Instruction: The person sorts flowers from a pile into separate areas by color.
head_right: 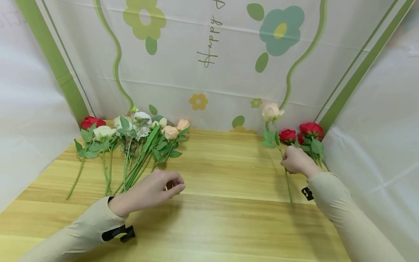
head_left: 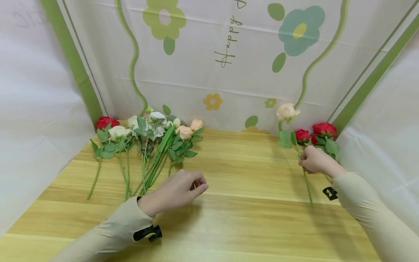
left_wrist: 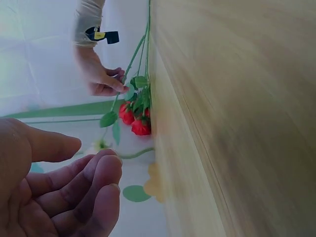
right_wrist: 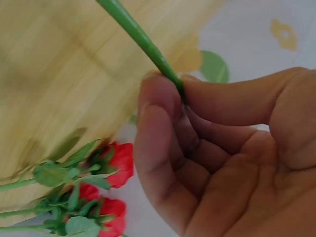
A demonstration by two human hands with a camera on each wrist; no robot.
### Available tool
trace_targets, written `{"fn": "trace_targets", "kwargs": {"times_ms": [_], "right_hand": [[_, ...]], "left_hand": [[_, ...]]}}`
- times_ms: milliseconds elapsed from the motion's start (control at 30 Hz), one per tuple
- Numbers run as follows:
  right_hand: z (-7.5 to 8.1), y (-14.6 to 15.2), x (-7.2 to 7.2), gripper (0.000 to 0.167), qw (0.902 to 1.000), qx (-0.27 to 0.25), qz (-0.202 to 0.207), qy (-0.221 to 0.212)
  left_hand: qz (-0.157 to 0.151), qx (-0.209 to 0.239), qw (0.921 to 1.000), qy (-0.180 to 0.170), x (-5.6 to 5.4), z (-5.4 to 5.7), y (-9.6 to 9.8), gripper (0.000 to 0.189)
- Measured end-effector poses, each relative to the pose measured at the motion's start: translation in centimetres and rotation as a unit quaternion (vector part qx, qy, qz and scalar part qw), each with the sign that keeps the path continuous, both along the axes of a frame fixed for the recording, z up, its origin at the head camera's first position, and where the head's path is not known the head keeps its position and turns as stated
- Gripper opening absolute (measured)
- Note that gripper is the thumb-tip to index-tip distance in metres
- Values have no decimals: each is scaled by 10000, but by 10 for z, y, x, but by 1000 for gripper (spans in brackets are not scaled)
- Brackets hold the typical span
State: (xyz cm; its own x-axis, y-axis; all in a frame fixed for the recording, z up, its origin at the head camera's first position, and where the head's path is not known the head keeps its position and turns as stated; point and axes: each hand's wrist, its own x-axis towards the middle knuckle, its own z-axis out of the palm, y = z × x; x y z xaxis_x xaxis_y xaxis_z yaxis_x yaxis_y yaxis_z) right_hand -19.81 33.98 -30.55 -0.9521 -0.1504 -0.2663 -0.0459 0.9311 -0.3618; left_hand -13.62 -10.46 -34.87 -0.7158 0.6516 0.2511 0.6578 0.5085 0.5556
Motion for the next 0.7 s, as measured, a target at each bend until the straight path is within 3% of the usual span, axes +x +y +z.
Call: {"fn": "trace_targets", "kwargs": {"times_ms": [333, 467, 567, 700], "right_hand": [[-18, 22, -15, 43, 9972, 22, 161, -728], [-24, 22, -17, 13, 9968, 139, 114, -781], [-27, 20, -18, 22, 9964, 187, 11, -822], [-31, 17, -18, 19, 9949, 260, -229, -951]], "left_hand": [[-27, -114, 9998, -186, 2, -2, 2, 12], [-54, -134, 9997, -196, 1, -2, 1, 13], [-69, -161, 9997, -198, 1, 0, -2, 12], [-105, -195, 9996, -177, 0, 1, -4, 12]]}}
